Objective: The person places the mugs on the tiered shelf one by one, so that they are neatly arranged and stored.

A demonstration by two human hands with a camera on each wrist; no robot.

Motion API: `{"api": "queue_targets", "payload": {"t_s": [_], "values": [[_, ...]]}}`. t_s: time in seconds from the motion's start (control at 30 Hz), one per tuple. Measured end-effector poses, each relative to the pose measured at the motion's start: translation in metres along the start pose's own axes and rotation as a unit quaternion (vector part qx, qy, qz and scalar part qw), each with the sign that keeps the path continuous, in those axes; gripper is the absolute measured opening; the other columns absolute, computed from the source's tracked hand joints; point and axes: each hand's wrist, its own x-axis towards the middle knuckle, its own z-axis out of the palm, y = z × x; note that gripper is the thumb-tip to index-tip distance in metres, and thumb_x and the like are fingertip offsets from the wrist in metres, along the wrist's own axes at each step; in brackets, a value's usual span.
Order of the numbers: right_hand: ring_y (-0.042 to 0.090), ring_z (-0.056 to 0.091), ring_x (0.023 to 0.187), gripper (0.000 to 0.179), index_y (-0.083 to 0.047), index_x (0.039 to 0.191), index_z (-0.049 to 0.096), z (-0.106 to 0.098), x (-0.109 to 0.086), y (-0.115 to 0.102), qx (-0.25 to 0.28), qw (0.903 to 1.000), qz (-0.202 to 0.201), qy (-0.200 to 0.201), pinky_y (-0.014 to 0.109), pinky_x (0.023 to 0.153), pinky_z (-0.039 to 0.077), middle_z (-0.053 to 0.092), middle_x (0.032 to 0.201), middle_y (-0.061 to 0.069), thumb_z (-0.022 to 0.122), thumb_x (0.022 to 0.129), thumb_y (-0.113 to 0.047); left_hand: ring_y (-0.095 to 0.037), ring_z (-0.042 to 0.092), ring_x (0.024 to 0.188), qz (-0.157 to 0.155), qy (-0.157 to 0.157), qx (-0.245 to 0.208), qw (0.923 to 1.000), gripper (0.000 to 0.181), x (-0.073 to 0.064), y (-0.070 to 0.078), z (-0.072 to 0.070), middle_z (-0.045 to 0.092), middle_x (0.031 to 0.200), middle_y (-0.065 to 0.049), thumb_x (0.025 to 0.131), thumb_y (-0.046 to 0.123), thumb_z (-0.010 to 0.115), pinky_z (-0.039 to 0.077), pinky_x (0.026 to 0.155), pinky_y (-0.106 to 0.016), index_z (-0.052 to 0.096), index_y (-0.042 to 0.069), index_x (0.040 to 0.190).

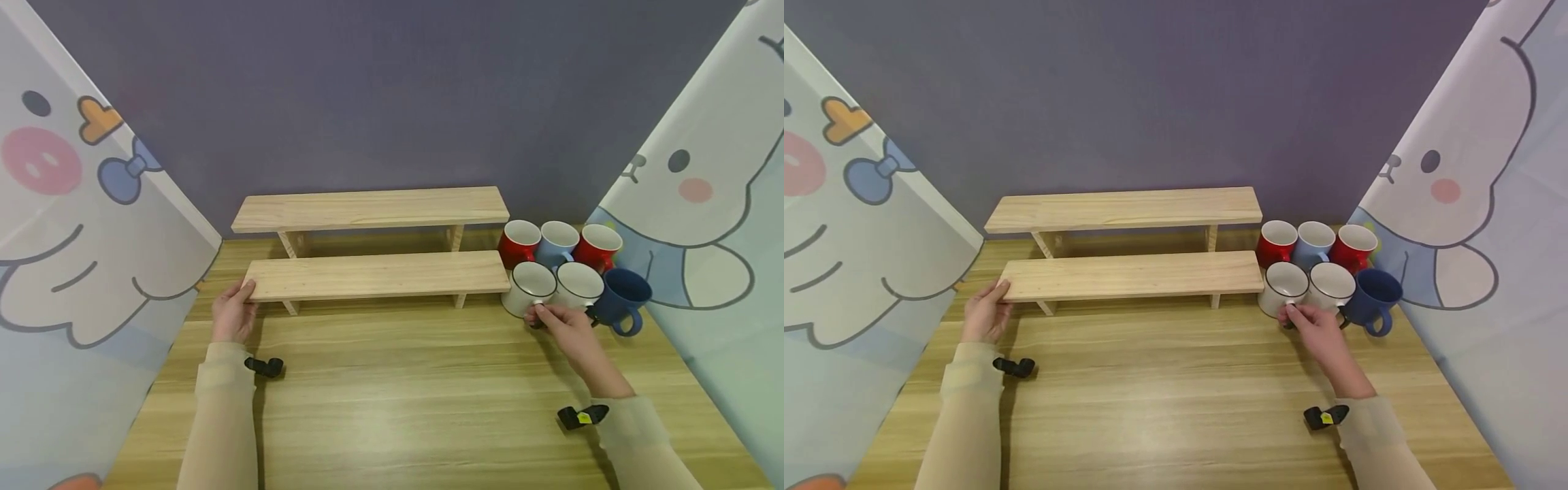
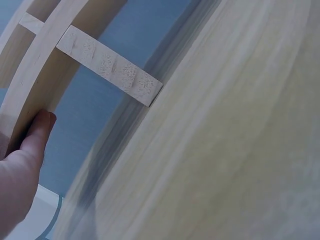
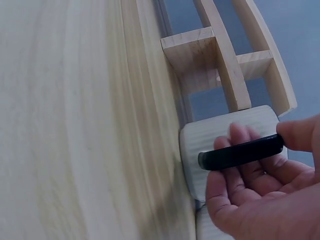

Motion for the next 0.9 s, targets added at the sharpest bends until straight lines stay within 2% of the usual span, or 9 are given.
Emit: {"api": "queue_targets", "payload": {"t_s": [0.1, 0.3, 0.4, 0.53, 0.63, 0.8, 0.9], "values": [[0.006, 0.063, 0.099, 0.047, 0.014, 0.128, 0.062, 0.001, 0.000, 0.002, 0.018, 0.9998, -0.005, 0.003, 0.014, 0.085, 0.053, 0.069, 0.115, 0.024, 0.045, 0.112, -0.028, -0.028, 0.036, 0.143, 0.001, -0.008, 0.002, 1.0000, 0.068, -0.001, 0.001, -0.001, 0.025, 0.159, -0.022, 0.102, 0.001, 0.060, 0.051, 0.096, -0.023, 0.023, -0.002, 0.159], [0.005, 0.063, 0.097, 0.045, 0.019, 0.120, 0.061, 0.008, -0.002, 0.006, 0.073, 0.9964, -0.023, 0.037, 0.012, 0.087, 0.052, 0.070, 0.107, 0.018, 0.048, 0.111, -0.023, -0.029, 0.033, 0.144, 0.001, -0.018, 0.002, 0.9998, 0.071, -0.001, 0.001, 0.000, 0.019, 0.161, -0.023, 0.102, 0.001, 0.060, 0.049, 0.098, -0.024, 0.017, -0.003, 0.159], [0.003, 0.061, 0.098, 0.045, 0.021, 0.116, 0.061, 0.012, -0.003, 0.007, 0.090, 0.9939, -0.033, 0.055, 0.011, 0.087, 0.051, 0.070, 0.104, 0.013, 0.050, 0.110, -0.021, -0.027, 0.041, 0.140, 0.000, -0.013, -0.003, 0.9999, 0.071, -0.001, 0.000, -0.001, 0.027, 0.157, -0.023, 0.101, 0.001, 0.061, 0.051, 0.096, -0.024, 0.020, -0.003, 0.159], [0.002, 0.060, 0.097, 0.044, 0.022, 0.112, 0.063, 0.014, -0.006, 0.004, 0.093, 0.9918, -0.040, 0.079, 0.011, 0.085, 0.052, 0.071, 0.100, 0.010, 0.053, 0.109, -0.022, -0.021, 0.059, 0.120, 0.000, -0.002, -0.010, 1.0000, 0.071, 0.000, 0.000, -0.003, 0.045, 0.140, -0.017, 0.099, 0.001, 0.065, 0.057, 0.087, -0.022, 0.026, -0.003, 0.158], [0.001, 0.059, 0.097, 0.044, 0.021, 0.111, 0.064, 0.012, -0.010, 0.000, 0.085, 0.9910, -0.037, 0.097, 0.009, 0.083, 0.050, 0.073, 0.095, 0.005, 0.055, 0.109, -0.022, -0.017, 0.065, 0.106, 0.000, 0.001, -0.014, 0.9999, 0.071, 0.000, -0.001, -0.004, 0.051, 0.131, -0.015, 0.098, 0.000, 0.066, 0.058, 0.081, -0.022, 0.028, -0.003, 0.157], [0.004, 0.058, 0.096, 0.042, 0.019, 0.111, 0.065, 0.006, -0.018, -0.013, 0.080, 0.9893, -0.042, 0.115, 0.009, 0.081, 0.050, 0.073, 0.088, 0.000, 0.057, 0.108, -0.022, -0.018, 0.064, 0.111, -0.003, -0.008, -0.032, 0.9995, 0.071, 0.000, -0.001, -0.003, 0.051, 0.135, -0.016, 0.098, -0.001, 0.065, 0.056, 0.089, -0.023, 0.027, -0.003, 0.157], [0.006, 0.058, 0.096, 0.041, 0.019, 0.107, 0.066, 0.003, -0.023, -0.024, 0.096, 0.9872, -0.053, 0.116, 0.009, 0.081, 0.051, 0.073, 0.088, -0.001, 0.059, 0.106, -0.021, -0.018, 0.063, 0.112, -0.009, -0.012, -0.038, 0.9992, 0.069, -0.001, 0.000, -0.003, 0.049, 0.138, -0.015, 0.099, -0.001, 0.064, 0.054, 0.093, -0.024, 0.027, -0.002, 0.158]]}}
